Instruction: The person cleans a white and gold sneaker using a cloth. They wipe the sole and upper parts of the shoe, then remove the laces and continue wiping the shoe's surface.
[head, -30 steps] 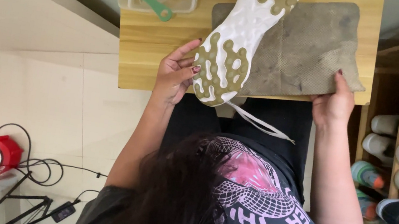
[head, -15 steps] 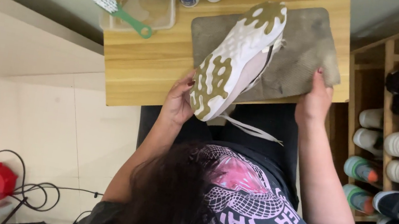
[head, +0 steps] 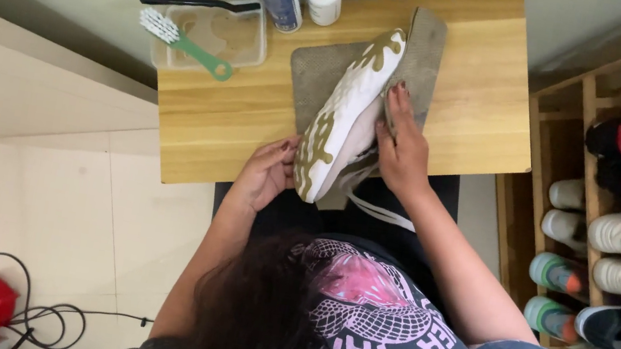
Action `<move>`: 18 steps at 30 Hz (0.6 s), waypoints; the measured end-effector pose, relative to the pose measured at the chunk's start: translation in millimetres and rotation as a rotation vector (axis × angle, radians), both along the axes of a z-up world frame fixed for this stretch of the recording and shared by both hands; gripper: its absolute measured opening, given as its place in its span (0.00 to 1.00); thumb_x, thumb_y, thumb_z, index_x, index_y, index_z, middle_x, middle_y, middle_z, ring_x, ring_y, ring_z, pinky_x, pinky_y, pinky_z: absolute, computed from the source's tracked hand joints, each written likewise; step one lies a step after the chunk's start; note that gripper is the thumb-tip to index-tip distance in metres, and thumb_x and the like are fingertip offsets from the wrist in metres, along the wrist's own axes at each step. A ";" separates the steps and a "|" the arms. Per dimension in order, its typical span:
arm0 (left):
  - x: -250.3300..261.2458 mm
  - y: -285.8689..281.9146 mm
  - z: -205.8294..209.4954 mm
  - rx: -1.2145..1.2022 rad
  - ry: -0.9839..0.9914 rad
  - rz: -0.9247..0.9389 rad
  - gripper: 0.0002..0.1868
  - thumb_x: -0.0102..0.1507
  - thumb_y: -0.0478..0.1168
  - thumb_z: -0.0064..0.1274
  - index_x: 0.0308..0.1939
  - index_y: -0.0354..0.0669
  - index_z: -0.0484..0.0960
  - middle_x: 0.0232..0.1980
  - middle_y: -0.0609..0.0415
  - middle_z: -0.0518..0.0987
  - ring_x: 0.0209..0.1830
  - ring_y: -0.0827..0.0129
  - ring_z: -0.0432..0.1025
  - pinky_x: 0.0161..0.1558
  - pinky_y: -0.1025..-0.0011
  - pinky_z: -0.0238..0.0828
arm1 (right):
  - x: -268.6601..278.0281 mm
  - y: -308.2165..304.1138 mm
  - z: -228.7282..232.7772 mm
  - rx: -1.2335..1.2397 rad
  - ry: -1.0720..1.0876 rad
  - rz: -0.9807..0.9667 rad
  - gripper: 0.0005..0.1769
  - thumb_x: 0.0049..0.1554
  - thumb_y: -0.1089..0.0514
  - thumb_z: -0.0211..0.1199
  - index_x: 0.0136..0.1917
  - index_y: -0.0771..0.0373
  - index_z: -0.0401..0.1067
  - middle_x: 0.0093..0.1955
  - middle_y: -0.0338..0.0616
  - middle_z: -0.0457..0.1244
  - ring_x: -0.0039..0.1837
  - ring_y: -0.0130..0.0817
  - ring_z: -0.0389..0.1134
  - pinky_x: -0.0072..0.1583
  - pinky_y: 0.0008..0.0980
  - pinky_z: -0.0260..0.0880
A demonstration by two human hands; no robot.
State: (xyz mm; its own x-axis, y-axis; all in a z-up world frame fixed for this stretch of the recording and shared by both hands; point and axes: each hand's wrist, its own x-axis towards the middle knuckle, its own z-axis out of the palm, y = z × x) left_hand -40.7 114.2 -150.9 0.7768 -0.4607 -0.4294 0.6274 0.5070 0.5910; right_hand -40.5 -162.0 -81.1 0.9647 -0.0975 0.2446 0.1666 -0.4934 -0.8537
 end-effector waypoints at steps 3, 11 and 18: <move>3.7 2.6 -18.5 0.155 -0.075 -0.046 0.33 0.62 0.31 0.55 0.72 0.40 0.67 0.62 0.49 0.79 0.50 0.56 0.80 0.43 0.56 0.84 | -8.9 -10.4 2.8 -0.093 -0.027 0.063 0.25 0.69 0.63 0.55 0.78 0.64 0.63 0.81 0.56 0.54 0.80 0.53 0.53 0.77 0.48 0.55; 1.2 -38.0 121.3 0.792 -0.327 -0.280 0.72 0.39 0.46 0.76 0.80 0.39 0.48 0.76 0.35 0.60 0.75 0.42 0.57 0.73 0.52 0.57 | 15.8 -79.3 -20.9 0.620 0.329 -0.464 0.25 0.63 0.41 0.64 0.64 0.60 0.76 0.61 0.55 0.69 0.63 0.50 0.71 0.64 0.50 0.72; -22.5 -64.8 170.2 1.258 -0.663 -0.379 0.72 0.38 0.47 0.68 0.80 0.40 0.42 0.72 0.37 0.58 0.71 0.35 0.59 0.69 0.46 0.63 | 0.2 -32.6 16.6 0.037 -0.191 -0.217 0.28 0.74 0.47 0.48 0.80 0.63 0.60 0.77 0.59 0.58 0.76 0.56 0.58 0.75 0.52 0.59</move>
